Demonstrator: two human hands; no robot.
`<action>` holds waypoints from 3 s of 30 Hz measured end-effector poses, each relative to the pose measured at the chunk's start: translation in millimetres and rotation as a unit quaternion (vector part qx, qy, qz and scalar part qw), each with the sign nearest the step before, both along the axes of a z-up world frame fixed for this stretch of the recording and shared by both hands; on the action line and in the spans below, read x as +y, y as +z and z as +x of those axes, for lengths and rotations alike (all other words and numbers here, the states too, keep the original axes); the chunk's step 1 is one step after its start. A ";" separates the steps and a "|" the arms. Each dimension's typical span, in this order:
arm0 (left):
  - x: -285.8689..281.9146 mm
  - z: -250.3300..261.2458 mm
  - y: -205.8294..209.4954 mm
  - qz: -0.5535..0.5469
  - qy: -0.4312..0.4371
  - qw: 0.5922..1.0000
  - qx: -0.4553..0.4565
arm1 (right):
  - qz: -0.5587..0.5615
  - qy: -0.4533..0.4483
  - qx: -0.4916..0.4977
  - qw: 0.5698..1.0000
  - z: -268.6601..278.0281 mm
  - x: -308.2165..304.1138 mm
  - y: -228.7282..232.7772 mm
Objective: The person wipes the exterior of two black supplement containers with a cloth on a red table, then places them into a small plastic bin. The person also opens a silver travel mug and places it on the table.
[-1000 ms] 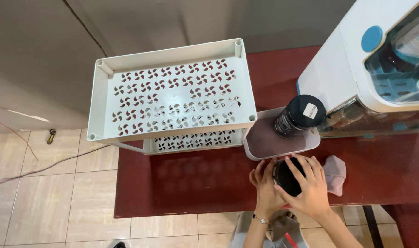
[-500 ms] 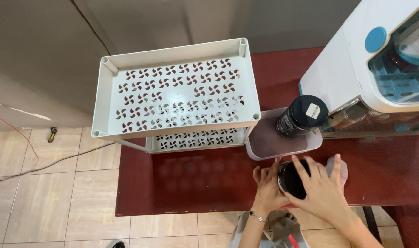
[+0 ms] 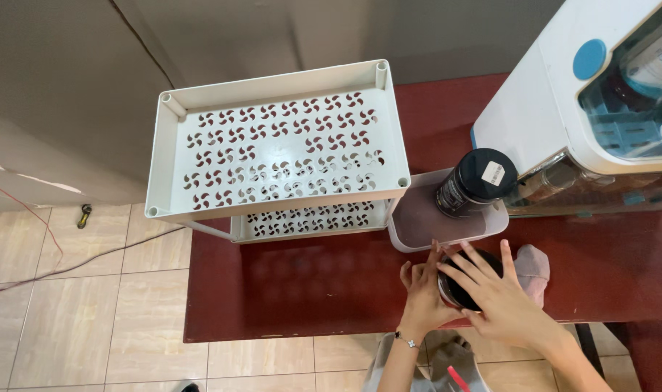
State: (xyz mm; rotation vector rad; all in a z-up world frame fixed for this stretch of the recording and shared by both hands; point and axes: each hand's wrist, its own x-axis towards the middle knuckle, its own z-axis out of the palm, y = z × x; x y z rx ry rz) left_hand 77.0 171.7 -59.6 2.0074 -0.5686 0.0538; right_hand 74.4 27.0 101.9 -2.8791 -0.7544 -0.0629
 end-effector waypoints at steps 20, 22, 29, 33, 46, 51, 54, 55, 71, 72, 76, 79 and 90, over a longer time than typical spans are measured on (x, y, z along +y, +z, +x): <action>-6.4 -2.9 2.6 0.061 0.033 0.998 0.006 | -0.019 -0.096 -0.051 0.994 -8.9 19.1 2.7; -7.0 -4.5 1.3 0.048 0.039 0.998 0.012 | 0.000 -0.168 -0.053 0.984 -8.4 22.5 4.2; -5.2 -7.6 3.5 0.029 0.042 0.998 0.028 | 0.058 -0.129 0.005 0.990 -8.2 7.1 7.5; -7.7 -7.1 7.5 0.043 0.069 0.996 -0.032 | 0.143 -0.090 0.023 0.985 -14.1 -11.5 -0.4; -4.7 -15.0 -0.6 0.046 0.064 0.995 -0.056 | 0.558 -0.315 0.283 0.713 -16.9 -68.7 -36.7; 0.5 -24.8 -12.6 0.026 0.046 0.996 -0.070 | 0.637 -0.285 0.336 0.632 -21.0 -73.2 -49.5; -0.2 -26.9 -17.6 0.028 0.044 0.995 -0.088 | 0.601 -0.302 0.340 0.658 -22.7 -74.2 -57.8; -0.8 -27.7 -18.7 0.031 0.043 0.994 -0.100 | 0.588 -0.297 0.338 0.672 -22.8 -74.5 -58.5; -7.2 -6.1 4.1 0.056 0.052 0.997 0.002 | 0.225 -0.102 0.050 0.968 -10.5 -12.3 -13.9; -7.5 -5.1 3.6 0.056 0.051 0.997 0.005 | 0.206 -0.096 0.040 0.973 -10.1 -9.3 -12.3; -6.3 -4.3 2.0 0.046 0.044 0.998 0.008 | 0.205 -0.065 0.064 0.975 -3.1 -13.3 -7.0; -5.5 -3.5 3.7 0.028 0.037 0.999 0.019 | 0.202 -0.020 0.119 0.972 7.7 -25.6 -5.4; -3.7 -5.7 2.4 0.023 0.033 0.999 0.008 | 0.171 -0.080 0.061 0.980 -6.1 -14.1 -17.4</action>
